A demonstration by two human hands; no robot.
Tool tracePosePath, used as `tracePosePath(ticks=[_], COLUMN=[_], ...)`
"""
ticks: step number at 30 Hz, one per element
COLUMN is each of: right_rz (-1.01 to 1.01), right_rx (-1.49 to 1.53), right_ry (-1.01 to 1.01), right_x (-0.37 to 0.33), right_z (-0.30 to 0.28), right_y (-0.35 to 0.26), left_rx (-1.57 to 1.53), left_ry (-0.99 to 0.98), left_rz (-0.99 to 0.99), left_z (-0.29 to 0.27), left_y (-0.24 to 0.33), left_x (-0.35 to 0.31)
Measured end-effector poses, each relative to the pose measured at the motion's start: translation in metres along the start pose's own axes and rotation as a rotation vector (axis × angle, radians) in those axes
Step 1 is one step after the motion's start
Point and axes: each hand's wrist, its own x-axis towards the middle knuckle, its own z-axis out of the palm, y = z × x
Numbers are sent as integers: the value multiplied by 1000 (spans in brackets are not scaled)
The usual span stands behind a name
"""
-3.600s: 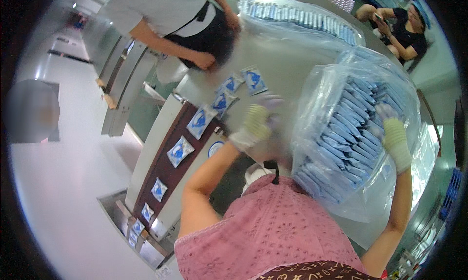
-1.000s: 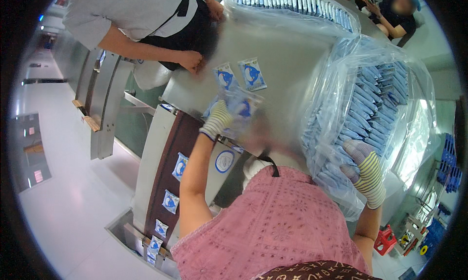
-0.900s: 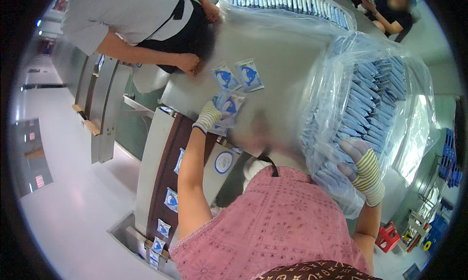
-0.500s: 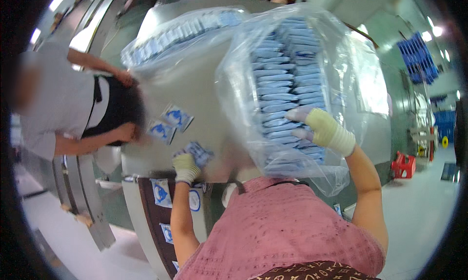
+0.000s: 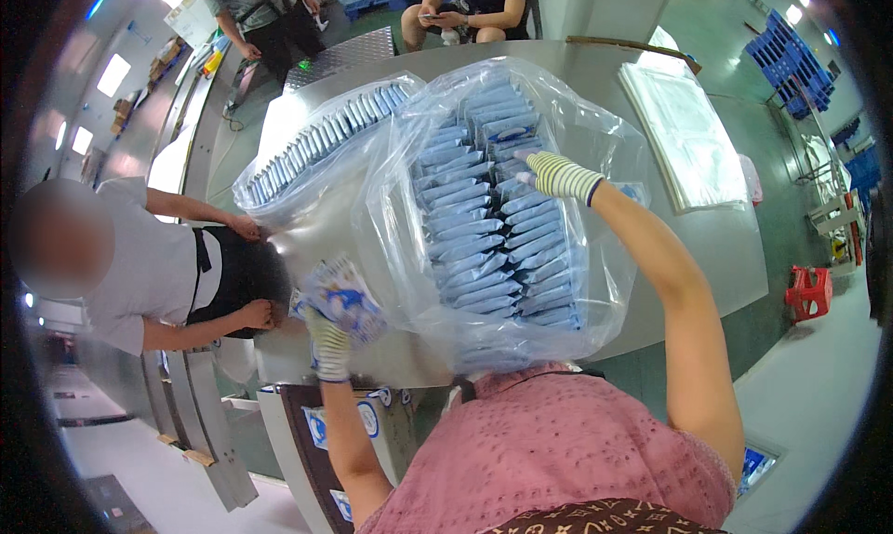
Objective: The person picks up packets from a large clear plastic bag on a stainless steel table and arranges them into small stacks on the same table.
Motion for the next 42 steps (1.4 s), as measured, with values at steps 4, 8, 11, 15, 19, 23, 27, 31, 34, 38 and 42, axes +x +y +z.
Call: tracePosePath(ticks=[4,8,11,15,19,23,27,31,34,38,42], right_rz=[139,213,314,14,37,243,-65,-18,64,-118,-113], right_rx=[166,725,1732,1417,1600,728,-68,-437,-431,-487,-291], right_ry=[237,352,468,444,660,671,855,427,283,340,-105], right_x=[19,48,31,11,27,27,31,39,36,-3,28], right_z=[18,13,-13,19,54,45,7,3,-2,-13,1], right_y=[26,100,38,65,75,43,-8,-14,-12,-34,-76], left_rx=[286,1086,1310,1240,920,562,602,912,843,671,979], left_ry=[-366,-492,-368,-360,-293,-350,-368,-371,-361,-22,186], left_rz=[389,617,542,756,655,479,440,375,515,894,485], left_z=[104,253,312,341,325,340,317,289,229,115,-45], left_y=[173,192,117,107,87,28,20,57,80,71,-42], left_x=[23,68,120,134,130,147,163,129,91,22,-50])
